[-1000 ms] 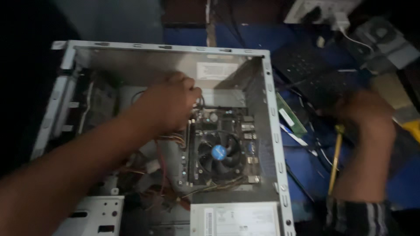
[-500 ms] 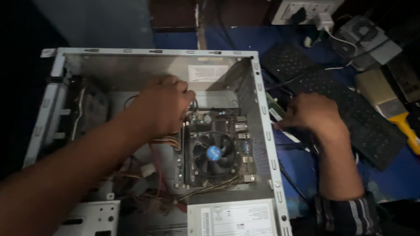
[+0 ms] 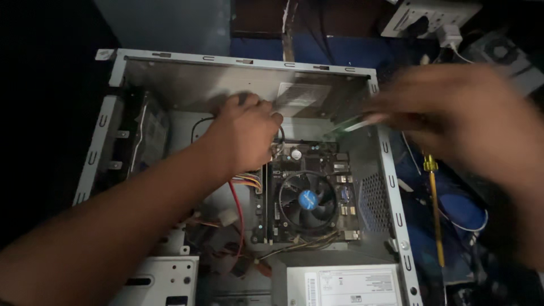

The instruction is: The person uses a screwdriver to remove screws from a component inside a desktop computer case. They then remove a green circuit board, handle a small connector, and reinsert the board into the motherboard.

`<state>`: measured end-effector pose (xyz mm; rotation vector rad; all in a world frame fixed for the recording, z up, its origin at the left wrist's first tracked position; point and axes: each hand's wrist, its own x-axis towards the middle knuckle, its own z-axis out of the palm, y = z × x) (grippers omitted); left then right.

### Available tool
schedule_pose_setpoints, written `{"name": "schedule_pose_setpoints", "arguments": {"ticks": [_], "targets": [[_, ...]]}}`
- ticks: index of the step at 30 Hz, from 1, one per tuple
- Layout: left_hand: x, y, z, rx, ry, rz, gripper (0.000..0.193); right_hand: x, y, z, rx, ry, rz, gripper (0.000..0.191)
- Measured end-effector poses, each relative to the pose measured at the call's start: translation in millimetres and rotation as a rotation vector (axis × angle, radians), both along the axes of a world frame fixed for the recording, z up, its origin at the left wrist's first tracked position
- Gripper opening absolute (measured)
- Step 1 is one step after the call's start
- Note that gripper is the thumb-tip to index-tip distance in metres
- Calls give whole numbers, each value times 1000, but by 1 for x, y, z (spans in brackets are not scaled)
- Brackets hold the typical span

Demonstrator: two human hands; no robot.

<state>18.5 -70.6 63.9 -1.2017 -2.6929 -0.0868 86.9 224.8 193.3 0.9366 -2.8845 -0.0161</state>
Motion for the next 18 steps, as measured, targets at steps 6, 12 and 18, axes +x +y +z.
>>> {"name": "schedule_pose_setpoints", "arguments": {"ticks": [6, 12, 18], "targets": [[-1, 0, 7, -64, -94, 37, 52, -44, -89, -15, 20, -191, 47, 44], [-2, 3, 18, -193, -217, 97, 57, -52, -105, -25, -40, -236, 91, 35], [0, 4, 22, -233, -218, 95, 59, -58, -94, -44, -99, -220, 133, 31]]}}
